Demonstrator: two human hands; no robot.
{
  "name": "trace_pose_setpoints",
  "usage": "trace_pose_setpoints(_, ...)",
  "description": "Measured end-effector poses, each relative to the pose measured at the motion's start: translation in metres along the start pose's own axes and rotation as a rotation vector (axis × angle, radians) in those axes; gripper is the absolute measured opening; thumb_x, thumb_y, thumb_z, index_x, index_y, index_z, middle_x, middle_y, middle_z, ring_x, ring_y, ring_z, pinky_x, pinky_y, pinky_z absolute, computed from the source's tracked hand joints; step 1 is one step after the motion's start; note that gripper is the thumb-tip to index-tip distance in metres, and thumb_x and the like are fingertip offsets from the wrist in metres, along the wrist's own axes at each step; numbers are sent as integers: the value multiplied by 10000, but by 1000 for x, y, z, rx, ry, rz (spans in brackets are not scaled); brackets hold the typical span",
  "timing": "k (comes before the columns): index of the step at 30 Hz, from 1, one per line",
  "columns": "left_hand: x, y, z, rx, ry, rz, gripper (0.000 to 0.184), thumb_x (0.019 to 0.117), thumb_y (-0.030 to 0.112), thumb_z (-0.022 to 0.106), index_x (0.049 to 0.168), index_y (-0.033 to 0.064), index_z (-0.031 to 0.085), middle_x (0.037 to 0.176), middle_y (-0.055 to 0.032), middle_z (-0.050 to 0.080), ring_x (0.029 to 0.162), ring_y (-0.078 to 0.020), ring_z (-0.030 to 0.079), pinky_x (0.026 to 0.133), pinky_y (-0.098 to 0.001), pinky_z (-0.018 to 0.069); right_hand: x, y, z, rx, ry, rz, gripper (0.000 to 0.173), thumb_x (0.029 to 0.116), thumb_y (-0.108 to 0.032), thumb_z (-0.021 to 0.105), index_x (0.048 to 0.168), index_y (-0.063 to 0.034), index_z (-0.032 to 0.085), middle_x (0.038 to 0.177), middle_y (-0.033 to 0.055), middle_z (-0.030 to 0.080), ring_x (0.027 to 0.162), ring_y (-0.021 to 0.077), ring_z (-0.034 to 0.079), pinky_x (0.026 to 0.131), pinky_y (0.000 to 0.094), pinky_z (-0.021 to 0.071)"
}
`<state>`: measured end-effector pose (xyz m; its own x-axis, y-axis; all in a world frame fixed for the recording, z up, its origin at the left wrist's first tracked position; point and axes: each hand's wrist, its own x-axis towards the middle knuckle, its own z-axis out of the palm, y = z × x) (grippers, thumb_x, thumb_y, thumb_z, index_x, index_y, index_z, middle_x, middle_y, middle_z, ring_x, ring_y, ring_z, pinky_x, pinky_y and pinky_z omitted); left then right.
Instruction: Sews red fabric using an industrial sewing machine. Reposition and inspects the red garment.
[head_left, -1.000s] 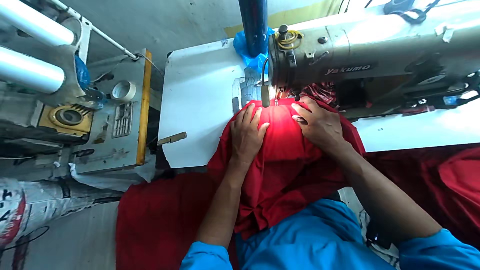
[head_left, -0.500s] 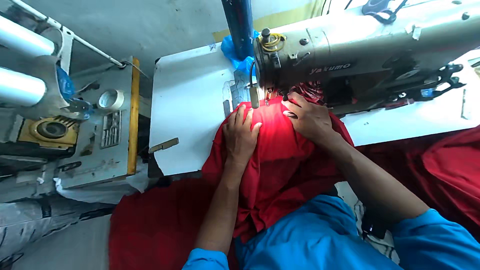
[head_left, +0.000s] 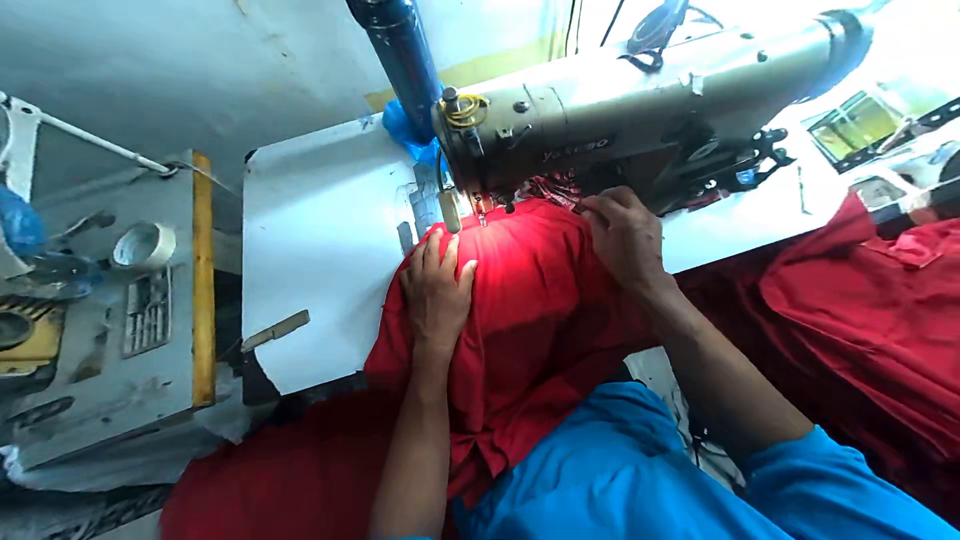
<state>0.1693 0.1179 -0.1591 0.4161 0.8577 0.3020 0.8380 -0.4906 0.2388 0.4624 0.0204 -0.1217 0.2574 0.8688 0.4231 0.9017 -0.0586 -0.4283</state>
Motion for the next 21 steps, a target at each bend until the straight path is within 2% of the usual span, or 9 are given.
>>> trace_pose_setpoints(3, 1, 0, -1, 2, 9, -2, 527, 1048, 550, 418, 1453, 258, 588, 1589, 11, 452, 1442, -248, 423, 1094, -562, 380, 19, 23, 6, -39, -48, 71, 241, 984, -213, 680, 1201, -128, 743, 1225, 159, 664, 952, 350, 704, 768, 557, 598)
trace_pose_setpoints(5, 0, 0, -1, -3, 16, -2, 515, 1047, 542, 430, 1449, 264, 592, 1586, 19, 457, 1440, -236, 425, 1084, -558, 386, 26, 30, 11, -51, -91, 57, 218, 976, -191, 673, 1176, -140, 742, 1213, 149, 669, 943, 352, 707, 760, 568, 597)
trace_pose_setpoints(8, 0, 0, 0, -7, 17, -10, 519, 1048, 546, 419, 1454, 271, 587, 1596, 23, 447, 1446, -227, 422, 1094, -553, 381, 32, 31, 13, -35, -72, 88, 153, 981, -202, 675, 1072, -89, 721, 1145, 136, 673, 910, 335, 705, 747, 565, 593)
trace_pose_setpoints(11, -1, -1, -1, -9, 13, -16, 517, 1048, 546, 421, 1450, 269, 593, 1597, 24, 447, 1450, -226, 421, 1117, -551, 369, 35, 29, 9, 23, -65, 170, 195, 1015, -216, 628, 1106, -52, 681, 1160, 165, 655, 950, 348, 696, 802, 572, 586)
trace_pose_setpoints(16, 0, -2, 0, -26, 8, -10, 517, 1042, 554, 447, 1445, 268, 598, 1588, 21, 457, 1439, -229, 434, 1109, -561, 380, 40, 28, 3, 31, -102, 224, 226, 1042, -253, 590, 1117, -54, 665, 1171, 173, 637, 1001, 348, 680, 844, 579, 572)
trace_pose_setpoints(19, 0, -1, -1, -45, 13, -16, 513, 1038, 550, 460, 1438, 263, 606, 1580, 16, 468, 1447, -232, 427, 1115, -557, 377, 43, 31, 3, 74, -30, 191, 239, 1052, -260, 559, 1119, -74, 695, 1159, 150, 658, 1039, 310, 679, 887, 543, 570)
trace_pose_setpoints(21, 1, -1, 0, -57, 21, -19, 503, 1036, 541, 471, 1429, 261, 614, 1574, 18, 476, 1450, -226, 422, 1120, -549, 375, 43, 34, 5, 136, 88, 121, 227, 1051, -254, 568, 1105, -90, 715, 1119, 124, 682, 1026, 259, 683, 898, 475, 574)
